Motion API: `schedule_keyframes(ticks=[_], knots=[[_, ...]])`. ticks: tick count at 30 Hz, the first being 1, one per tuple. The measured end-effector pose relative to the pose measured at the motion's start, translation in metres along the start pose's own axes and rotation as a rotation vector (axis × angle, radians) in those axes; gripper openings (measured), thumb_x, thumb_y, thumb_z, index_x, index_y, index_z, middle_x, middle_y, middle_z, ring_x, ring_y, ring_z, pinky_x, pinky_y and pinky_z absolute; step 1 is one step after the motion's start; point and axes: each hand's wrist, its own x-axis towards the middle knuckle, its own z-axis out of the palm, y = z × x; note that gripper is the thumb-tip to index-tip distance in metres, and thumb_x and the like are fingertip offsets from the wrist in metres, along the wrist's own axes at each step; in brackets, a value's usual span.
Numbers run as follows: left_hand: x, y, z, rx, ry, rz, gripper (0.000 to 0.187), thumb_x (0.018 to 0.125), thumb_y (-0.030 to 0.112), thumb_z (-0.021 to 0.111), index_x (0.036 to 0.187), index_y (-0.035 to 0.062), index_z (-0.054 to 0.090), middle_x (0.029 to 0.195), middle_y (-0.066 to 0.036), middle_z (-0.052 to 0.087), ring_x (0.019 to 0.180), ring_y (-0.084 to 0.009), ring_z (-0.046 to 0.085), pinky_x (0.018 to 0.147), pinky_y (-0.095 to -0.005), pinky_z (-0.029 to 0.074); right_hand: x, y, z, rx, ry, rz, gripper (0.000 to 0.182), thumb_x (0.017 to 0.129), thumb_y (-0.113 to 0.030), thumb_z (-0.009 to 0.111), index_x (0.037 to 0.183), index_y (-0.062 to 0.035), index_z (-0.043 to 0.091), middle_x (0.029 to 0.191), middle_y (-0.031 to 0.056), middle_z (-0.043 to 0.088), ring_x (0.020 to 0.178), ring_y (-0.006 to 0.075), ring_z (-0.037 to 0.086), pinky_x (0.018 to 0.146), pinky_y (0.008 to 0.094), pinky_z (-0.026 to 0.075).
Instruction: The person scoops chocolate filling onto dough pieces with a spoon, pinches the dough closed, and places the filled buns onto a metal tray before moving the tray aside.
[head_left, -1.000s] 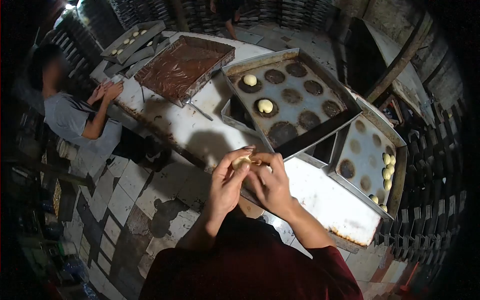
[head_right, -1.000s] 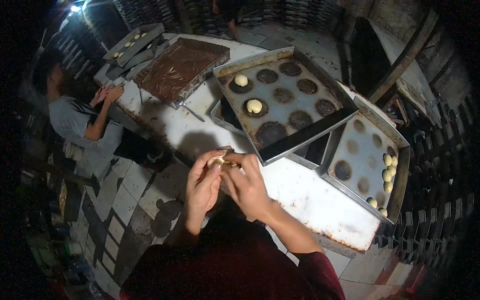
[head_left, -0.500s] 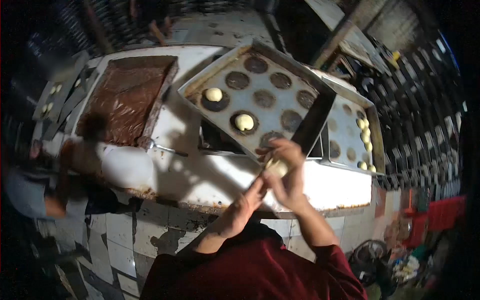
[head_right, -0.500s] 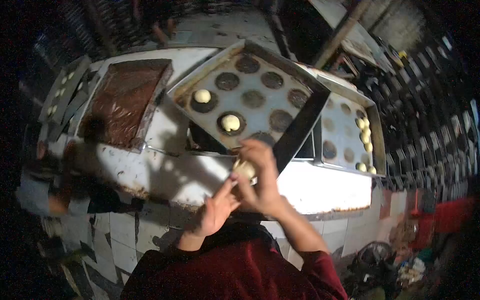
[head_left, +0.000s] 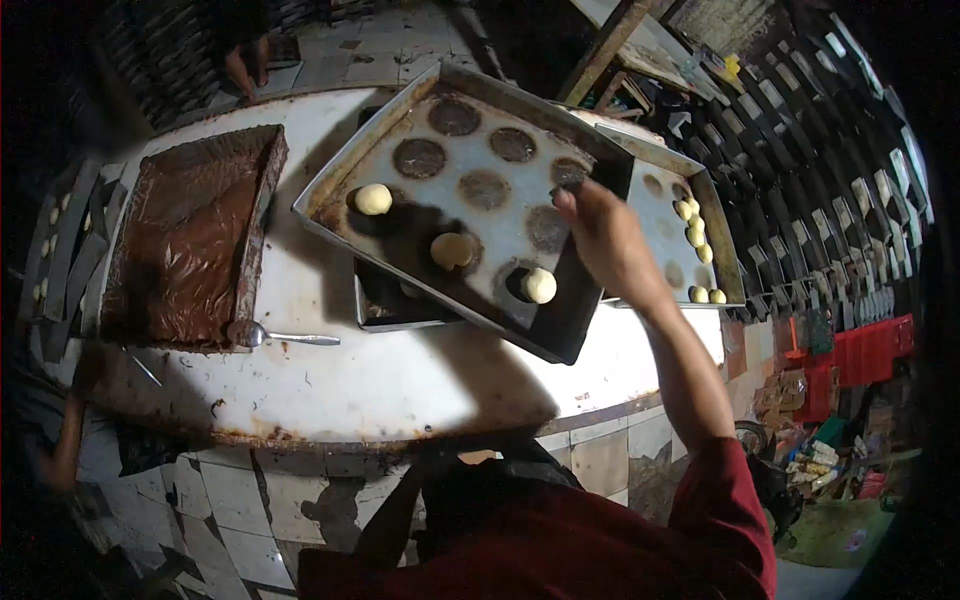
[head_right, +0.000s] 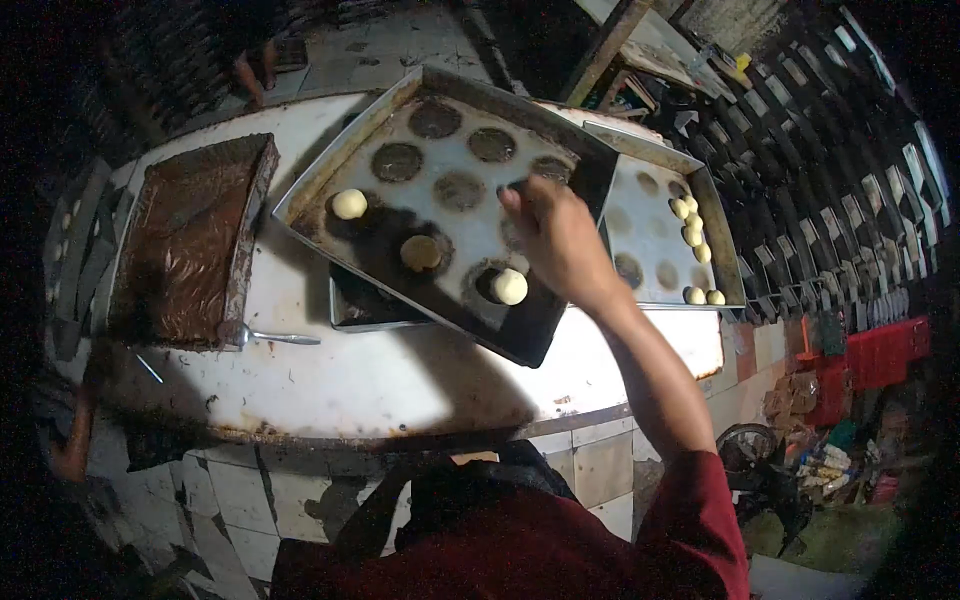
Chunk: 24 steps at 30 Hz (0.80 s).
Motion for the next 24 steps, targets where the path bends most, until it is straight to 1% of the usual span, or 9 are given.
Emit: schedule_keyframes(ticks=[3, 6, 10, 11, 12, 14, 16, 20, 24], knots=[[0.009, 0.002, 0.002, -0.001, -0.011, 0.000, 0.044, 0.091, 0.038, 0.044, 0.118, 0.0058, 0.055, 0.112, -0.014, 0.061, 0.098, -0.0270, 0.059, 0.084, -0.0356, 0.045, 0.006, 0.007, -0.001, -0.144, -0.148, -0.129, 0.023, 0.086, -0.020, 0.055, 0.083, 0.0025, 0.056, 0.073, 0.0247, 0.058, 0.069, 0.0365, 0.060, 0.060, 0.0435, 0.045], [0.024, 0.015, 0.017, -0.016, -0.005, 0.000, 0.044, 0.092, 0.038, 0.043, 0.119, 0.0054, 0.055, 0.112, -0.014, 0.061, 0.098, -0.0269, 0.058, 0.085, -0.0358, 0.045, -0.002, 0.122, 0.106, -0.460, -0.562, -0.548, 0.027, 0.086, -0.024, 0.057, 0.084, 0.0021, 0.057, 0.070, 0.0238, 0.058, 0.067, 0.0322, 0.063, 0.055, 0.0430, 0.045], [0.050, 0.042, 0.037, 0.003, -0.014, -0.020, 0.045, 0.092, 0.038, 0.042, 0.119, 0.0049, 0.054, 0.112, -0.014, 0.060, 0.099, -0.0268, 0.058, 0.086, -0.0360, 0.045, -0.014, 0.067, 0.022, 0.291, -0.418, -0.107, 0.036, 0.089, -0.031, 0.057, 0.077, 0.0029, 0.054, 0.057, 0.0137, 0.051, 0.055, 0.0194, 0.049, 0.054, 0.0343, 0.042], [0.062, 0.054, 0.041, 0.024, -0.033, -0.017, 0.045, 0.092, 0.038, 0.042, 0.119, 0.0048, 0.054, 0.112, -0.014, 0.060, 0.099, -0.0267, 0.058, 0.086, -0.0361, 0.045, -0.023, 0.072, -0.003, 0.305, -0.335, -0.178, 0.037, 0.090, -0.033, 0.056, 0.078, 0.0030, 0.055, 0.056, 0.0105, 0.046, 0.056, 0.0159, 0.041, 0.054, 0.0317, 0.040], [0.076, 0.066, 0.040, 0.054, -0.057, -0.011, 0.045, 0.092, 0.038, 0.042, 0.119, 0.0046, 0.054, 0.112, -0.014, 0.060, 0.099, -0.0267, 0.058, 0.086, -0.0361, 0.044, -0.039, 0.072, -0.032, 0.378, -0.248, -0.178, 0.034, 0.087, -0.027, 0.060, 0.077, 0.0053, 0.054, 0.063, 0.0229, 0.050, 0.054, 0.0327, 0.047, 0.054, 0.0400, 0.040], [0.103, 0.089, 0.042, 0.112, -0.116, -0.007, 0.045, 0.093, 0.039, 0.041, 0.119, 0.0044, 0.054, 0.112, -0.015, 0.060, 0.099, -0.0266, 0.058, 0.086, -0.0362, 0.044, -0.073, 0.115, -0.061, 0.469, -0.114, -0.347, 0.031, 0.086, -0.025, 0.062, 0.075, 0.0040, 0.055, 0.062, 0.0193, 0.050, 0.055, 0.0280, 0.049, 0.053, 0.0383, 0.039], [0.119, 0.106, 0.052, 0.150, -0.174, -0.025, 0.045, 0.093, 0.039, 0.041, 0.119, 0.0041, 0.053, 0.112, -0.015, 0.060, 0.099, -0.0265, 0.058, 0.087, -0.0363, 0.044, -0.100, 0.170, -0.092, 0.422, -0.040, -0.348, 0.030, 0.086, -0.023, 0.062, 0.072, 0.0021, 0.056, 0.063, 0.0156, 0.053, 0.057, 0.0249, 0.050, 0.054, 0.0363, 0.039], [0.121, 0.131, 0.069, 0.180, -0.217, -0.083, 0.046, 0.093, 0.039, 0.040, 0.120, 0.0036, 0.053, 0.112, -0.015, 0.060, 0.099, -0.0264, 0.058, 0.087, -0.0365, 0.044, -0.095, 0.308, -0.151, 0.131, 0.217, 0.157, 0.027, 0.086, -0.023, 0.060, 0.074, 0.0015, 0.061, 0.067, 0.0170, 0.062, 0.056, 0.0253, 0.059, 0.053, 0.0374, 0.044], [0.097, 0.137, 0.093, 0.077, -0.095, -0.159, 0.047, 0.093, 0.039, 0.039, 0.120, 0.0030, 0.052, 0.112, -0.015, 0.059, 0.099, -0.0263, 0.058, 0.088, -0.0368, 0.043, -0.095, 0.462, -0.141, -0.408, -0.290, 0.310, 0.032, 0.076, -0.031, 0.065, 0.073, 0.0007, 0.063, 0.071, 0.0191, 0.063, 0.065, 0.0352, 0.061, 0.058, 0.0412, 0.046]])
